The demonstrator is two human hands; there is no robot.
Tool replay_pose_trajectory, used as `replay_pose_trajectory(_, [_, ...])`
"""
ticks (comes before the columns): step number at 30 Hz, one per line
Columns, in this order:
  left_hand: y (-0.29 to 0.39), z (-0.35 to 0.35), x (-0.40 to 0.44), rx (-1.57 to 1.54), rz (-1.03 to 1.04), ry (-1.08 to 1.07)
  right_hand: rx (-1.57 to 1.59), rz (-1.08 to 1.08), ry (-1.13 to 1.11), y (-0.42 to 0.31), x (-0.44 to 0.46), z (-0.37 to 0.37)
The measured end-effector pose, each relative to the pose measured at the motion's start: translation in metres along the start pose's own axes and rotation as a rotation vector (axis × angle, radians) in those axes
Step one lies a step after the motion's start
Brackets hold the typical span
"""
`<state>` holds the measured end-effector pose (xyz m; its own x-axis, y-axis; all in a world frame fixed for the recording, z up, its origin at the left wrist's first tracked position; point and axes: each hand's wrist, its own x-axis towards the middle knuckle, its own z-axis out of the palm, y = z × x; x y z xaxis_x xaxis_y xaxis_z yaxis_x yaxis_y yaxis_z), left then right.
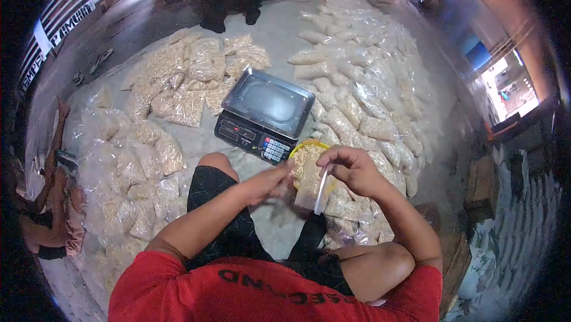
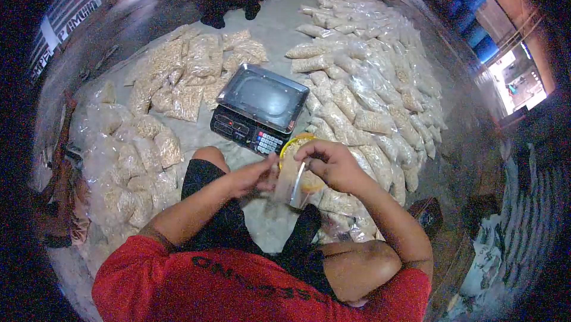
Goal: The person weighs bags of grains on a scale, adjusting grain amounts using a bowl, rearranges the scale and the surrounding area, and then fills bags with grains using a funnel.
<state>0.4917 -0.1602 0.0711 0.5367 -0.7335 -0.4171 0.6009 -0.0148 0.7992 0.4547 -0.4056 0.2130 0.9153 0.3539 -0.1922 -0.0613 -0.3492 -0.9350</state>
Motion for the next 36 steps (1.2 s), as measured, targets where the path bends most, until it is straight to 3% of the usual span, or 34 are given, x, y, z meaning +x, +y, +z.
replay_pose_trajectory(1, [-0.01, 0.002, 0.0, -0.066, -0.095, -0.061, 0.088, -0.04, 0.024, -0.005, 0.0, 0.001])
replay_pose_trajectory(3, [-0.002, 0.026, -0.018, -0.595, -0.295, -0.424, 0.1, -0.025, 0.029, -0.011, 0.0, 0.001])
replay_pose_trajectory(4, [0.001, 0.031, -0.02, -0.746, -0.194, -0.55, 0.164, 0.037, 0.036, -0.01, -0.001, 0.001])
replay_pose_trajectory(5, [-0.003, 0.033, -0.014, -0.754, -0.197, -0.556, 0.229, 0.102, 0.044, -0.007, -0.002, 0.003])
replay_pose_trajectory(8, [-0.019, 0.013, 0.028, -0.841, 0.249, -0.316, 0.096, 0.031, 0.125, 0.004, -0.001, 0.013])
replay_pose_trajectory(9, [-0.006, 0.011, 0.026, -0.846, 0.254, -0.315, 0.101, -0.011, 0.149, 0.003, 0.001, 0.015])
replay_pose_trajectory(11, [0.026, 0.009, 0.013, -0.674, 0.41, -0.097, 0.136, 0.025, 0.131, 0.012, 0.0, 0.015])
replay_pose_trajectory(13, [0.05, 0.017, -0.004, -0.674, 0.397, 0.024, 0.095, 0.194, -0.025, 0.014, -0.003, 0.008])
replay_pose_trajectory(15, [0.056, 0.019, -0.01, -0.381, 0.457, 0.175, -0.051, 0.173, -0.093, 0.029, 0.001, 0.003])
replay_pose_trajectory(17, [0.052, 0.024, -0.012, -0.191, 0.482, 0.199, -0.014, -0.042, -0.119, 0.037, 0.002, 0.004])
replay_pose_trajectory(18, [0.05, 0.029, -0.013, -0.012, 0.51, 0.22, 0.185, -0.049, -0.051, 0.025, 0.004, 0.007])
replay_pose_trajectory(21, [0.048, 0.054, -0.026, 0.268, 0.55, 0.253, 0.253, 0.025, 0.145, 0.006, 0.014, 0.006])
replay_pose_trajectory(22, [0.034, 0.058, -0.015, 0.195, 0.666, 0.292, 0.135, -0.016, 0.213, 0.009, 0.017, 0.008])
replay_pose_trajectory(26, [0.054, 0.065, -0.022, 0.241, 0.685, 0.376, 0.135, -0.065, 0.206, 0.013, 0.02, 0.014])
replay_pose_trajectory(28, [0.061, 0.059, -0.022, 0.579, 0.797, 0.537, -0.252, -0.187, 0.48, 0.0, 0.016, 0.018])
replay_pose_trajectory(29, [0.066, 0.059, -0.024, 0.592, 0.798, 0.533, -0.244, -0.193, 0.488, 0.002, 0.016, 0.009])
replay_pose_trajectory(31, [0.082, 0.064, -0.035, 0.86, 1.117, 0.639, -0.396, 0.201, 0.188, 0.018, 0.018, -0.02])
replay_pose_trajectory(32, [0.085, 0.071, -0.036, 0.929, 1.232, 0.617, -0.082, 0.443, -0.088, 0.057, 0.029, -0.022])
replay_pose_trajectory(33, [0.086, 0.079, -0.039, 0.935, 1.238, 0.616, 0.331, 0.515, -0.254, 0.057, 0.022, -0.014])
replay_pose_trajectory(34, [0.084, 0.087, -0.043, 0.961, 1.257, 0.318, 0.707, 0.66, -0.405, 0.056, 0.014, -0.004])
replay_pose_trajectory(35, [0.078, 0.095, -0.045, 0.973, 1.261, 0.028, 0.987, 0.675, -0.403, 0.06, 0.013, 0.015])
replay_pose_trajectory(36, [0.065, 0.105, -0.045, 1.084, 1.278, 0.01, 1.029, 0.709, -0.185, 0.04, 0.014, 0.027])
